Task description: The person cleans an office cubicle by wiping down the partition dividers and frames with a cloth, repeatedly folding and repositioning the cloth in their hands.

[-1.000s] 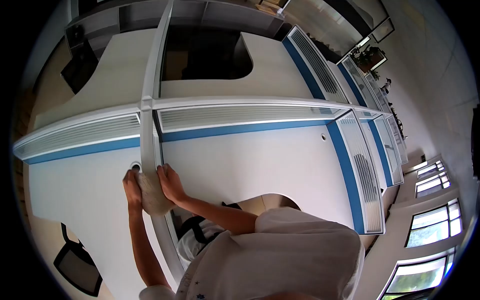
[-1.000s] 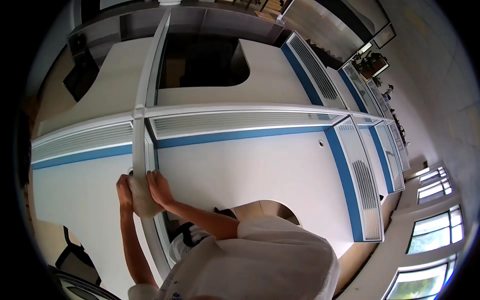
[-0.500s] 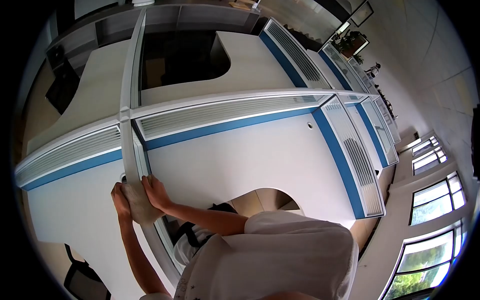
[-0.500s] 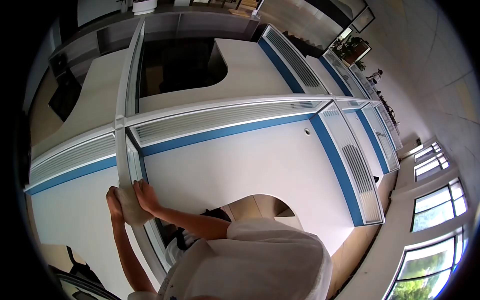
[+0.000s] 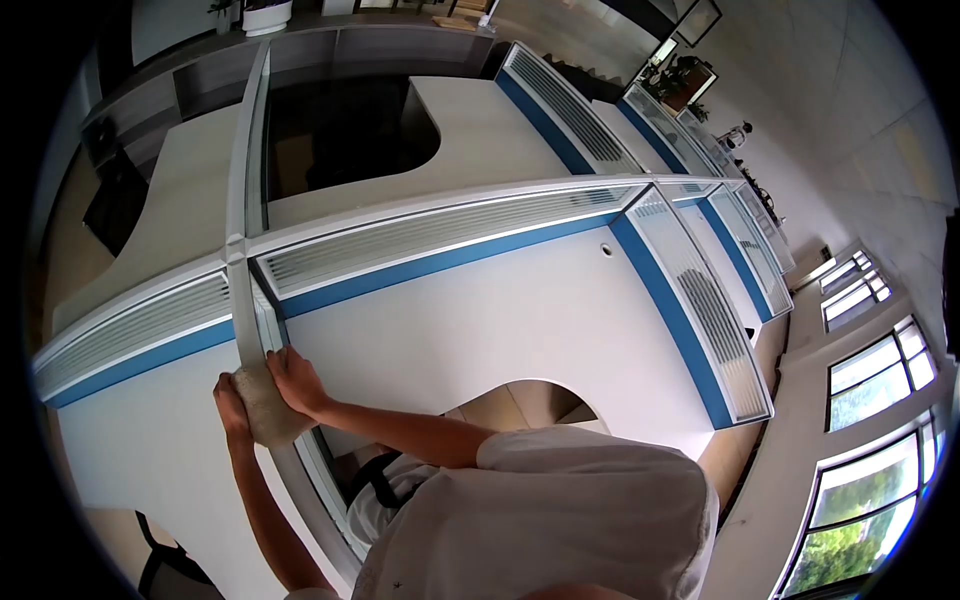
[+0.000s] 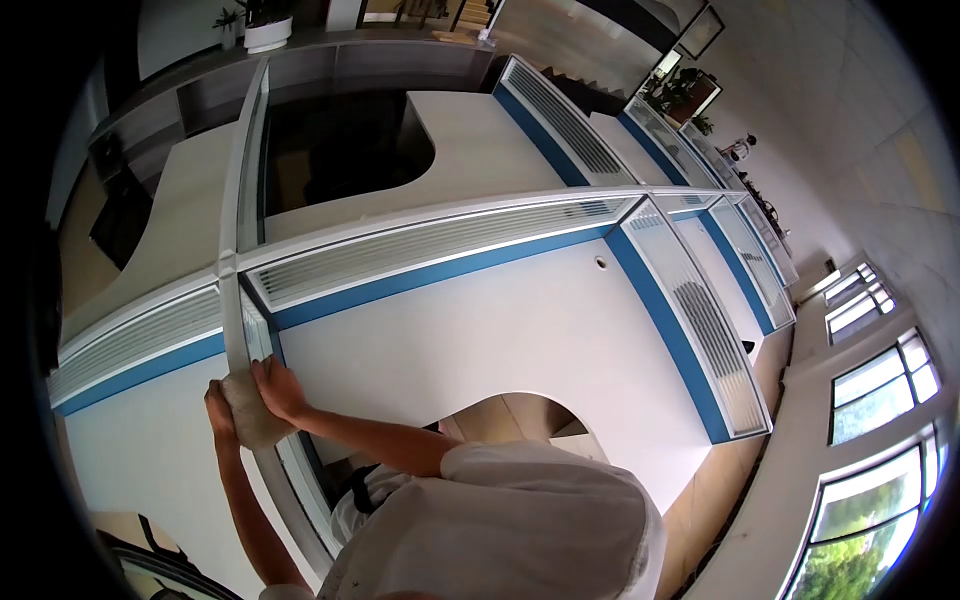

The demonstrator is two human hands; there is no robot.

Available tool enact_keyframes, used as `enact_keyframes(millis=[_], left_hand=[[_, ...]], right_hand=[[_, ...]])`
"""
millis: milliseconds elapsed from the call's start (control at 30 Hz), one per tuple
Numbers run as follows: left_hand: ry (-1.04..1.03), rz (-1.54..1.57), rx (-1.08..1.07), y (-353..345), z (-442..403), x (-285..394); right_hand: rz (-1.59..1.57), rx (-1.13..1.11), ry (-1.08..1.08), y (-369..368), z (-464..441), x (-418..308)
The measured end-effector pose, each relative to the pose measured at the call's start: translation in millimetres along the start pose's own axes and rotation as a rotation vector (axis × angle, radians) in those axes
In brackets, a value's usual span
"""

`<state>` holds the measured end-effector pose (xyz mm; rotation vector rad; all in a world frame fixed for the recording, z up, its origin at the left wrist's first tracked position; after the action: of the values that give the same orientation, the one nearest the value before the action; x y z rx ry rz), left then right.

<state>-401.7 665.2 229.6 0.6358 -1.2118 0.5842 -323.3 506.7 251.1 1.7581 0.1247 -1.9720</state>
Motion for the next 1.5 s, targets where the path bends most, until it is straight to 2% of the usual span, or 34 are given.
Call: enact_keyframes(millis=[67,167,400,500,633,800,900,1100,1133,1200,1300,1367,1500], left_hand=[[0.024,0.023,0.012,6.0,3.3,-12.7],[-0.141,-0.134,-0.026,7.9,28.3,-1.9],[-0.102,-0.159,-0.056,19.9,60.4,-11.2],[-0.1,-0.151,-0.096,16.6,43.6,-18.4],[-0.04,-0.072,-0.095,5.5,-5.1,-16.5],[0.181,0.252,-0.176,-1.8,-43.3,-38.3],[0.208,0.296,-0.165,-1.5,-30.8,-33.8],[0.246,0.263,-0.164,4.4,-23.4,-43.8],[0.237,0.27,-0.162,2.9,-11.2,-38.4],[0.219,0.282,-0.152,3.8,12.9,-31.7],[0.141,0.201,-0.273,34.5,5.8,-79.5],[0.033,0.027,-0.136,26.6,55.0,-39.5],[0.007,-0.128,-0.106,29.0,79.2,-32.4]], right_hand=[[0.024,0.004,0.006,6.5,8.4,1.9],[-0.041,-0.015,0.007,9.0,30.9,13.5],[-0.105,-0.096,-0.006,6.0,65.0,31.1],[0.036,-0.005,0.286,-2.5,53.8,19.4],[-0.062,0.01,0.144,-8.9,7.1,11.3],[0.068,-0.014,0.18,0.5,-10.5,-6.3],[-0.044,0.006,0.017,-4.1,-13.2,6.0],[-0.03,0.004,0.05,-8.4,3.4,28.8],[0.081,-0.012,0.201,-3.2,14.2,24.6],[-0.019,-0.035,0.113,1.2,28.7,23.0],[-0.082,-0.101,0.035,1.5,48.9,32.4],[-0.07,-0.161,0.022,-1.6,65.0,42.8],[-0.074,-0.232,0.023,0.1,79.4,49.6]])
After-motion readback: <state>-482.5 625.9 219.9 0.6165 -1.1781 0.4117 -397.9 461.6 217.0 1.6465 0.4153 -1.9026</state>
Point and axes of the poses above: each hand's wrist, its own z-axis away from the middle knuckle, its own y-axis out of the back of the hand, x = y × z, the point moved 2 cm from there along -z, towards the middle knuckle
